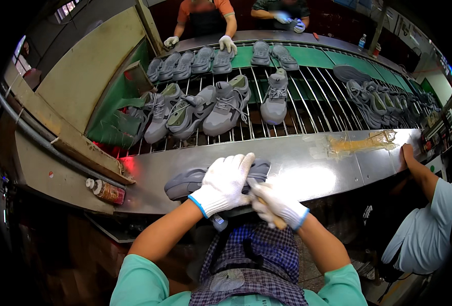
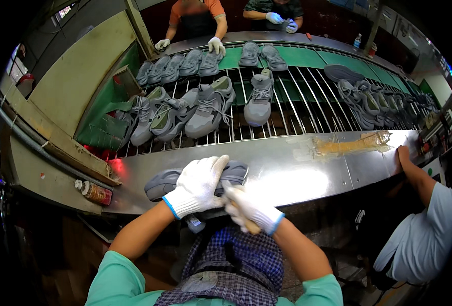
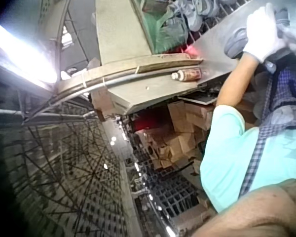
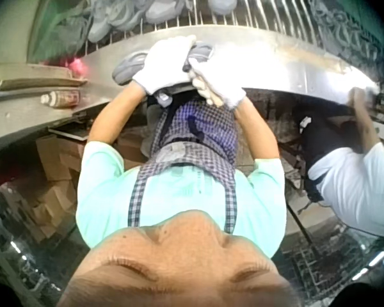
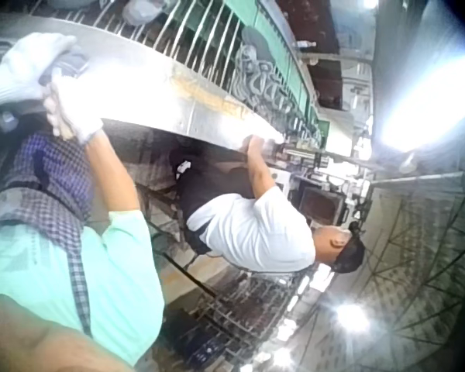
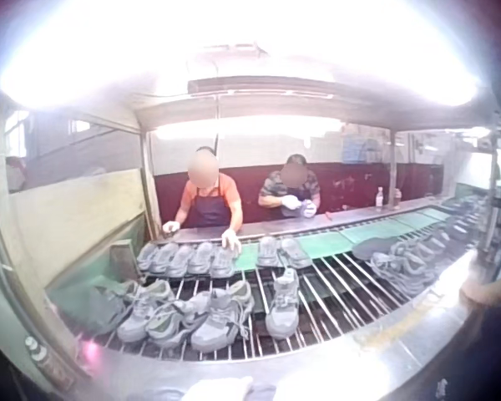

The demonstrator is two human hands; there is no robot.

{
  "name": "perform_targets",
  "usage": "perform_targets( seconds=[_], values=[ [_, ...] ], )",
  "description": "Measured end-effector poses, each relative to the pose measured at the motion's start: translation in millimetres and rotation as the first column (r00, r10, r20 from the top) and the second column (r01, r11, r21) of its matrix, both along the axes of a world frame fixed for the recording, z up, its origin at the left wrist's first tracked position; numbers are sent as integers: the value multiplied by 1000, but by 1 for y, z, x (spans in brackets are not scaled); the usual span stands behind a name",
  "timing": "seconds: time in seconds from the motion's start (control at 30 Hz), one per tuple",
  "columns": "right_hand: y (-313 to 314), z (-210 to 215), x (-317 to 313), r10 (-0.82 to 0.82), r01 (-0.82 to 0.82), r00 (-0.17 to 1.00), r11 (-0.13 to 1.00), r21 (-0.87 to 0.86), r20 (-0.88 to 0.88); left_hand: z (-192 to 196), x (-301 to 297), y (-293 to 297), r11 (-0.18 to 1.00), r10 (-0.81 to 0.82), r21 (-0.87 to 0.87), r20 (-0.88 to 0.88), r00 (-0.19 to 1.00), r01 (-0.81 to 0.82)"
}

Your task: The person picks up shoes from a conveyor belt, turns them over, and uses a brush and a small wooden-handled tool on the outer surfaces and soles. They also receive shoes from a co-worker to inspect.

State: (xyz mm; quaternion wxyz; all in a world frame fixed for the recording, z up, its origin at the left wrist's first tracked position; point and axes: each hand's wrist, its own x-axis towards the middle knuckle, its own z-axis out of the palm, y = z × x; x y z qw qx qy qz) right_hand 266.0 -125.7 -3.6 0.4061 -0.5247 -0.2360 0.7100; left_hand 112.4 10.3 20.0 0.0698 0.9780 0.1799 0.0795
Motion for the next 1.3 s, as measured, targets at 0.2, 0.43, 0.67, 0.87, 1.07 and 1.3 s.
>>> perform_targets(
  seconds=[0.2,0.43,0.67,0.87,1.07,1.3],
  values=[
    [-4,48,-14,418,-467,732,883,-51,538,3,-26,11,996,-86,-19,88,992,88],
    [-17,4,17,13,-512,243,851,117,970,-16,-57,-12,940,-338,51,245,909,337],
    [-21,-24,115,100,-228,-441,949,-219,892,-68,-175,-90,944,331,-234,666,668,-234],
    [80,38,27,200,-303,272,946,-113,941,-93,-162,-88,385,800,-922,311,513,-41],
    [12,-35,-53,321,-503,836,773,386,445,-84,-167,-66,185,956,-983,182,228,6],
    [-60,-28,-47,-215,211,943,976,-42,-252,-17,-128,-54,579,612,-813,389,688,-57]
  ],
)
